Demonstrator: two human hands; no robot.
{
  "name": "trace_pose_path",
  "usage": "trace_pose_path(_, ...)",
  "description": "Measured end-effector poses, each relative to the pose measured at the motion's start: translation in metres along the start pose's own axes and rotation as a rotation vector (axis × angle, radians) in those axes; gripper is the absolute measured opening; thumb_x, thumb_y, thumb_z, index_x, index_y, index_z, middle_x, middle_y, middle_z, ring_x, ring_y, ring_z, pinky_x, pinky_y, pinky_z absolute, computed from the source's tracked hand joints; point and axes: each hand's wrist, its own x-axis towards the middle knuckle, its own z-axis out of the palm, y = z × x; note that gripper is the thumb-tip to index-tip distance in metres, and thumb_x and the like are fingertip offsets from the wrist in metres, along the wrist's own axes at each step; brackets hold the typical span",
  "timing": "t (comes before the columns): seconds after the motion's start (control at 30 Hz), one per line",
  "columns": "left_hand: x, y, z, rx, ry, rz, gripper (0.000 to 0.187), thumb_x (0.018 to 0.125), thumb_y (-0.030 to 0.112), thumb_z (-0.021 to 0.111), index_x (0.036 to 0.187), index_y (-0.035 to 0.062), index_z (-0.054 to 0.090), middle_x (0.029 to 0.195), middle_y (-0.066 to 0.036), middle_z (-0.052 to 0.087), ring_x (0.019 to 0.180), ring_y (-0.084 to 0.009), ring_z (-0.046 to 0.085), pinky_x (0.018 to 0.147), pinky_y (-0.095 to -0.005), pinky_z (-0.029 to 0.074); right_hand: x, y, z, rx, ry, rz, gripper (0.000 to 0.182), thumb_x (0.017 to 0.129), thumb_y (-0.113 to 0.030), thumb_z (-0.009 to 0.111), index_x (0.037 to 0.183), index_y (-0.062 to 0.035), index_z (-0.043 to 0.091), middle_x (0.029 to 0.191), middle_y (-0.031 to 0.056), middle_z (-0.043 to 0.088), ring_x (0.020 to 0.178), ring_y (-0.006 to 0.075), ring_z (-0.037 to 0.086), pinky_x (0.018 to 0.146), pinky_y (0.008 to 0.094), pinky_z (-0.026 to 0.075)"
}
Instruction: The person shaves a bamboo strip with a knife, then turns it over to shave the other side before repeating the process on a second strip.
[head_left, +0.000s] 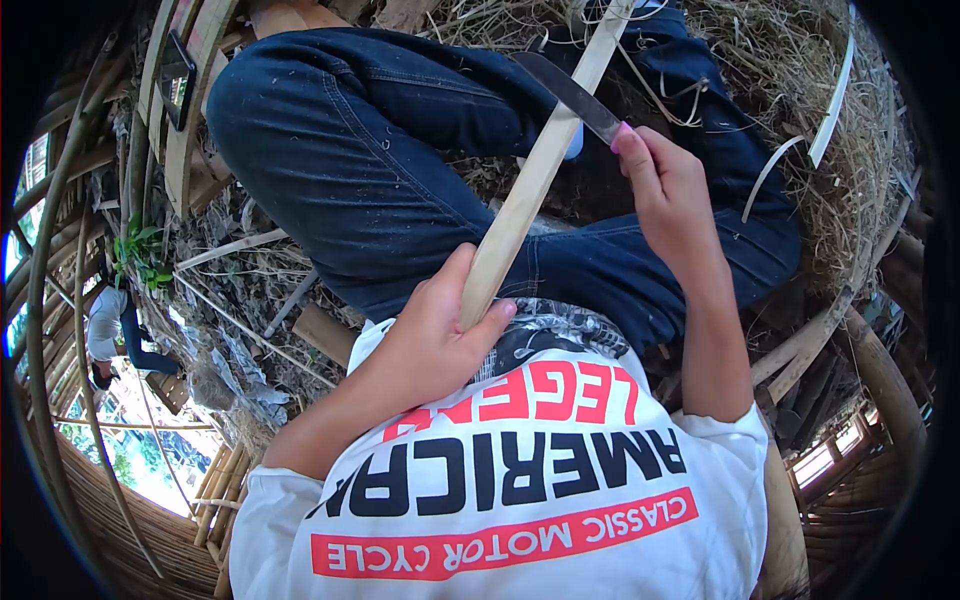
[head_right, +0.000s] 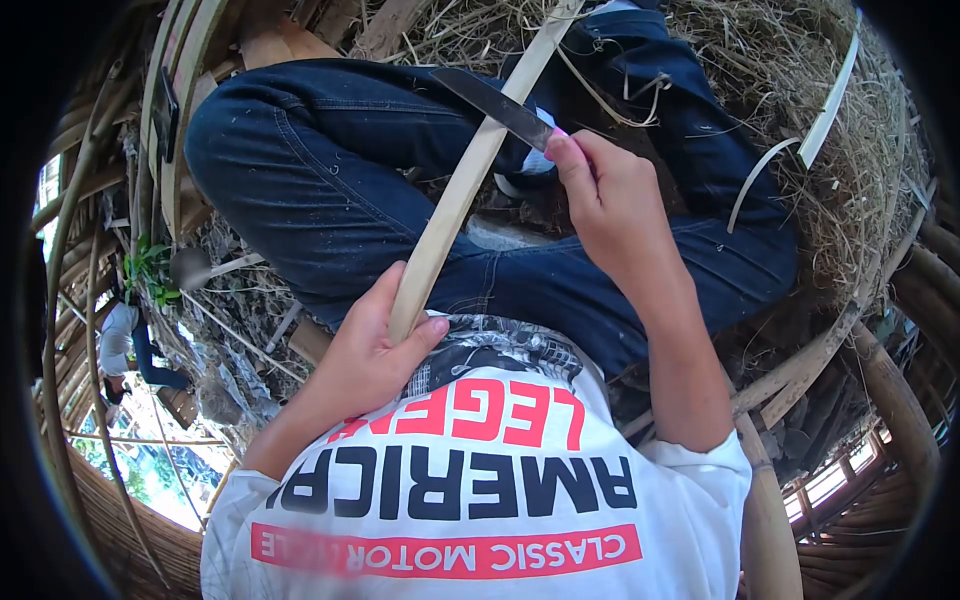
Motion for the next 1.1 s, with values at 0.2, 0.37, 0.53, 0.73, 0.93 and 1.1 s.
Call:
trace_pose_path(0.2, 0.001, 0.001, -0.002, -0.002, -0.011, 0.017, 0.025, 0.088, 0.010, 0.060, 0.103, -0.0022, 0.044, 0.075, -0.020, 0.056, 0.067, -0.0213, 0.057, 0.061, -0.0357, 0.045, 0.009, 0.002, 0.002, -0.047, 0.072, 0.076, 0.029, 0.097, -0.022, 0.053, 0.088, 0.0039, 0.063, 0.054, 0.0123, 0.049, 0.046, 0.0144, 0.042, 0.047, 0.0309, 0.037)
trace_pose_path(0.37, 0.001, 0.006, -0.008, 0.003, -0.064, -0.133, 0.040, 0.087, 0.008, 0.063, 0.122, -0.0027, 0.045, 0.082, -0.008, 0.054, 0.075, -0.0107, 0.053, 0.068, -0.0268, 0.045, -0.007, -0.011, 0.017, 0.020, -0.097, -0.048, 0.027, 0.096, -0.021, 0.055, 0.089, 0.0036, 0.063, 0.053, 0.0053, 0.044, 0.051, 0.0074, 0.041, 0.047, 0.0270, 0.034)
trace_pose_path(0.53, 0.001, -0.003, -0.005, -0.012, -0.013, 0.021, 0.025, 0.087, 0.009, 0.059, 0.103, -0.0021, 0.044, 0.074, -0.020, 0.056, 0.067, -0.0216, 0.057, 0.061, -0.0356, 0.045, -0.006, -0.007, 0.021, 0.035, 0.042, -0.070, 0.031, 0.098, -0.023, 0.052, 0.086, 0.0041, 0.061, 0.052, 0.0051, 0.042, 0.053, 0.0071, 0.035, 0.046, 0.0281, 0.033)
trace_pose_path(0.73, 0.003, -0.007, -0.006, -0.048, -0.034, -0.068, 0.047, 0.086, 0.004, 0.063, 0.129, -0.0013, 0.043, 0.081, -0.004, 0.053, 0.075, -0.0088, 0.052, 0.067, -0.0247, 0.044, 0.000, 0.009, 0.017, 0.065, 0.084, 0.079, 0.030, 0.096, -0.023, 0.055, 0.084, 0.0036, 0.060, 0.055, 0.0075, 0.042, 0.052, 0.0117, 0.035, 0.047, 0.0300, 0.033)
trace_pose_path(0.93, 0.004, 0.001, -0.009, -0.088, -0.064, -0.149, 0.050, 0.086, 0.002, 0.062, 0.131, -0.0006, 0.042, 0.080, -0.003, 0.052, 0.073, -0.0075, 0.051, 0.066, -0.0235, 0.043, 0.001, 0.013, 0.009, 0.035, 0.069, 0.114, 0.033, 0.100, -0.027, 0.048, 0.080, -0.0010, 0.054, 0.063, -0.0046, 0.042, 0.057, 0.0037, 0.036, 0.049, 0.0234, 0.029)
trace_pose_path(1.1, 0.004, -0.005, -0.009, -0.050, -0.052, -0.041, 0.039, 0.085, 0.004, 0.061, 0.119, -0.0015, 0.043, 0.076, -0.010, 0.053, 0.069, -0.0130, 0.052, 0.064, -0.0284, 0.043, 0.006, 0.014, 0.004, 0.096, 0.001, 0.101, 0.035, 0.101, -0.029, 0.047, 0.080, -0.0021, 0.054, 0.063, -0.0060, 0.040, 0.057, 0.0020, 0.034, 0.048, 0.0213, 0.027)
